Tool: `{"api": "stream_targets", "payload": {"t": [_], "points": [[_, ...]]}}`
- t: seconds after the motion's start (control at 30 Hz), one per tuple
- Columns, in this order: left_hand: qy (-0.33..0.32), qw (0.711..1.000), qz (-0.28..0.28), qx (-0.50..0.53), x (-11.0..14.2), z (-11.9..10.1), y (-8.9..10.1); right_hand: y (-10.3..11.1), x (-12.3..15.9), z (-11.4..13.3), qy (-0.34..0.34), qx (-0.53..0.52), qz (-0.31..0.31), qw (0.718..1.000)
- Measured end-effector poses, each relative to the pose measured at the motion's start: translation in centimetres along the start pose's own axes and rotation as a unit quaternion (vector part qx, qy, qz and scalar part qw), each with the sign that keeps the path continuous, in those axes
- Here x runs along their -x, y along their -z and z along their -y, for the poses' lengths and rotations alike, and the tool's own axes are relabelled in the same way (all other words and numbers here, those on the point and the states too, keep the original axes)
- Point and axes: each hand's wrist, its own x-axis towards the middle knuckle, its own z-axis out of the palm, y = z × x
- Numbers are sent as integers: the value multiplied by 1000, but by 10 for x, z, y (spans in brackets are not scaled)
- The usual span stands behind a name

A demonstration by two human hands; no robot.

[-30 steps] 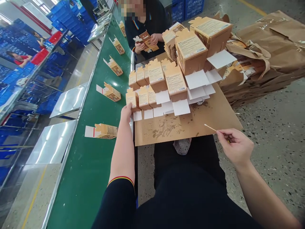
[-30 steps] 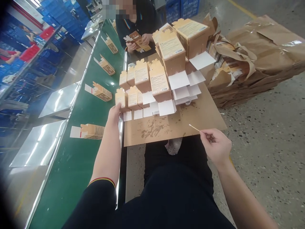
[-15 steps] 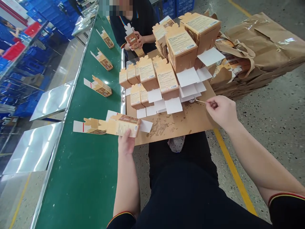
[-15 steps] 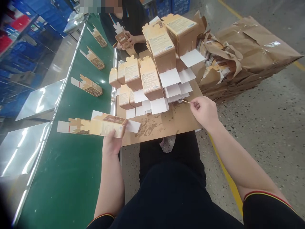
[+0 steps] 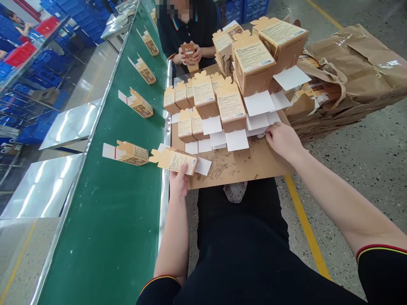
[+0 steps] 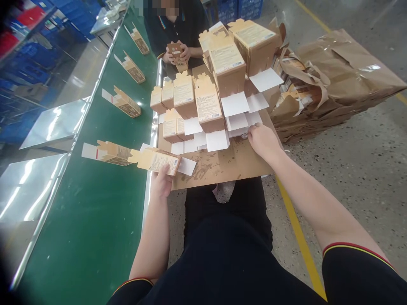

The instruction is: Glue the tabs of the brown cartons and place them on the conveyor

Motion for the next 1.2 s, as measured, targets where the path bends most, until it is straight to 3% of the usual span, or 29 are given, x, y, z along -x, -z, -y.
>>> {"api": "stream_targets", "payload": {"t": [0.13, 0.23, 0.37, 0.43, 0.5, 0.63, 0.8, 1.07, 1.2], "points": [[-3, 1000, -14, 8, 0, 1, 1, 1, -1, -2, 0, -26, -27, 999], [1, 1000, -22, 7, 1, 1, 3, 7, 15, -10, -7, -48, -82, 995], [8, 1000, -20, 3, 4, 1, 4, 3, 63, -16, -41, -112, -230, 966], [16, 1000, -18, -1, 5, 2, 3, -8, 91, -7, -48, -163, -296, 940], [21, 1000, -20, -3, 5, 2, 0, -25, 116, 14, -36, -226, -321, 919], [21, 999, -29, -10, 4, 4, -2, -64, 134, 78, 41, -324, -264, 908], [8, 999, -15, -27, 4, 9, -4, -101, 104, 132, 174, -327, -132, 920], [1, 1000, -11, -23, 7, 15, -9, -118, 89, 133, 249, -272, -41, 929], [-7, 1000, -10, -28, 9, 16, -12, -116, 79, 125, 231, -261, -34, 937]]}}
